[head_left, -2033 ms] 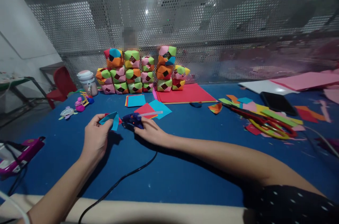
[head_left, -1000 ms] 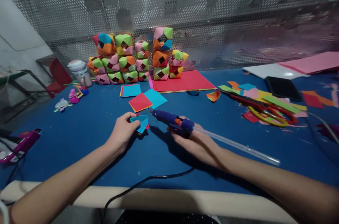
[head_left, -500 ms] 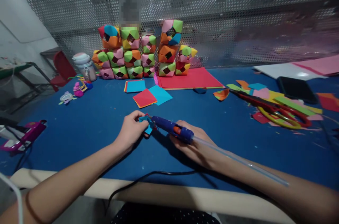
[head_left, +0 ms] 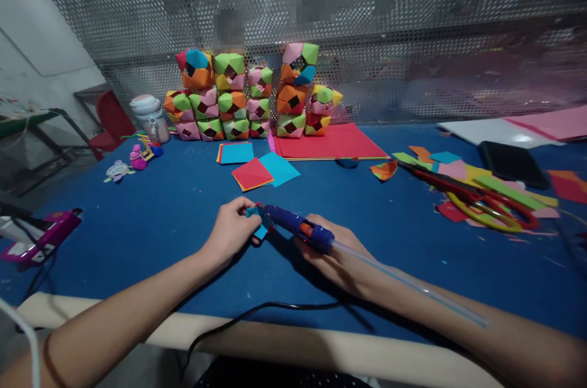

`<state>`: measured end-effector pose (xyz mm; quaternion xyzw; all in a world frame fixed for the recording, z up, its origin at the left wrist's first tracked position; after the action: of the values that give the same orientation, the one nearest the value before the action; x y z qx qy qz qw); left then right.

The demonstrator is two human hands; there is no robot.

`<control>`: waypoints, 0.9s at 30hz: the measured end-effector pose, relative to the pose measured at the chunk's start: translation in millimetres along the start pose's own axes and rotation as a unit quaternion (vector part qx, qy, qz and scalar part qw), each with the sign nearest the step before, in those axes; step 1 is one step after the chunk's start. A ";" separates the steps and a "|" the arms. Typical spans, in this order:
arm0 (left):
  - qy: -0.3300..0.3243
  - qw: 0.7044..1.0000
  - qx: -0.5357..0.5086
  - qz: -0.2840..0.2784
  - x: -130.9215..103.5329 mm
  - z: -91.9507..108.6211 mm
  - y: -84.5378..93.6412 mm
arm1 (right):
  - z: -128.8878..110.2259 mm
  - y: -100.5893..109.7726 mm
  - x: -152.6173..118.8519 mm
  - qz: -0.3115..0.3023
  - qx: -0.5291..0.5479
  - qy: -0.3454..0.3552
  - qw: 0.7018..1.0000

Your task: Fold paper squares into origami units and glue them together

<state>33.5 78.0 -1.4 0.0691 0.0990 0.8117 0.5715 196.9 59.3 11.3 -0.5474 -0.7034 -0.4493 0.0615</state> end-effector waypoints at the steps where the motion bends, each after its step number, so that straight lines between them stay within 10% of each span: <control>1: 0.003 1.000 -0.002 -0.003 -0.2 -0.4 -0.6 | -0.5 -0.5 -0.2 -0.006 0.007 0.004 1.000; 27: 0.030 0.999 -0.018 -0.022 -1.8 -3.3 -1.1 | -18.6 5.5 6.4 -0.005 -0.024 0.069 0.997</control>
<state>34.4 76.4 -4.9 0.0318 0.1027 0.8025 0.5869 191.4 50.8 29.1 -0.5132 -0.6889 -0.5031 0.0944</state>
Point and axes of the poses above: each hand's wrist, its own x-axis towards the middle knuckle, its own y-axis out of the back of the hand, z = x × y, the point moved 8 cm from there along x, towards the middle knuckle, and after that the axes turned 13 degrees about z, right-handed, at the moved point
